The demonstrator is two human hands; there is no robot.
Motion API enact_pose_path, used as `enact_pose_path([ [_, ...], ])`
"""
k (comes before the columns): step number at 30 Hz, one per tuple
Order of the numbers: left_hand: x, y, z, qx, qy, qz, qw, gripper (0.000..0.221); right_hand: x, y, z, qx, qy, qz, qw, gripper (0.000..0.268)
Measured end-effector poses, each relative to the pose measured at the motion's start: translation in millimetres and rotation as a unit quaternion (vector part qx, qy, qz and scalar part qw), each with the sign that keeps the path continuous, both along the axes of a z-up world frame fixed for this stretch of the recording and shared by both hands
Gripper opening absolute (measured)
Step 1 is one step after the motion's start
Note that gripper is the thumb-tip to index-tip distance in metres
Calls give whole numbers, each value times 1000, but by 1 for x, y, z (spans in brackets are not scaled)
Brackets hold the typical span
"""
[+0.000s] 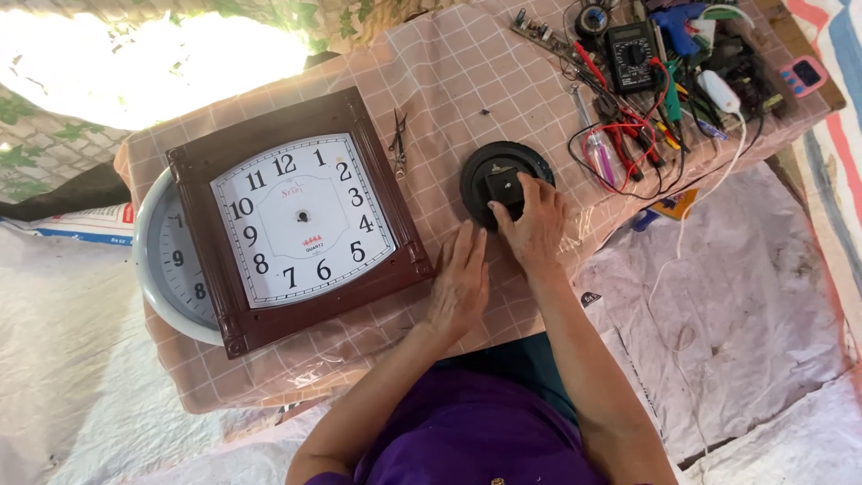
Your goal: Inspecting and fine-tuning clock movements and clock faces on a repair bench.
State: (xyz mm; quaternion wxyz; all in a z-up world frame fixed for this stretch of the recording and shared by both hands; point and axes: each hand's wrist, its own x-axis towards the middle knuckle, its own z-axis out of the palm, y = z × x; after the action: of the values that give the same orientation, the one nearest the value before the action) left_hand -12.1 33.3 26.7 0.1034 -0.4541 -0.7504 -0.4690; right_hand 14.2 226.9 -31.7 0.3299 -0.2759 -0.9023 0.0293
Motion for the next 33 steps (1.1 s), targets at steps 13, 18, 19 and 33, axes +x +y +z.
enact_pose_path([
  [13, -38, 91, -100, -60, 129, 39, 989, 52, 30, -11, 23, -59, -58, 2, 997, 50],
  [18, -38, 92, -109, -105, 120, 68, 985, 56, 30, -17, 18, -57, -61, 1, 996, 45],
  [19, -40, 94, -112, -106, 120, 67, 985, 56, 29, -16, 16, -58, -61, -1, 996, 45],
  [33, -43, 94, -113, -50, 124, 79, 988, 48, 34, -26, 11, -24, -13, 4, 1000, 36],
])
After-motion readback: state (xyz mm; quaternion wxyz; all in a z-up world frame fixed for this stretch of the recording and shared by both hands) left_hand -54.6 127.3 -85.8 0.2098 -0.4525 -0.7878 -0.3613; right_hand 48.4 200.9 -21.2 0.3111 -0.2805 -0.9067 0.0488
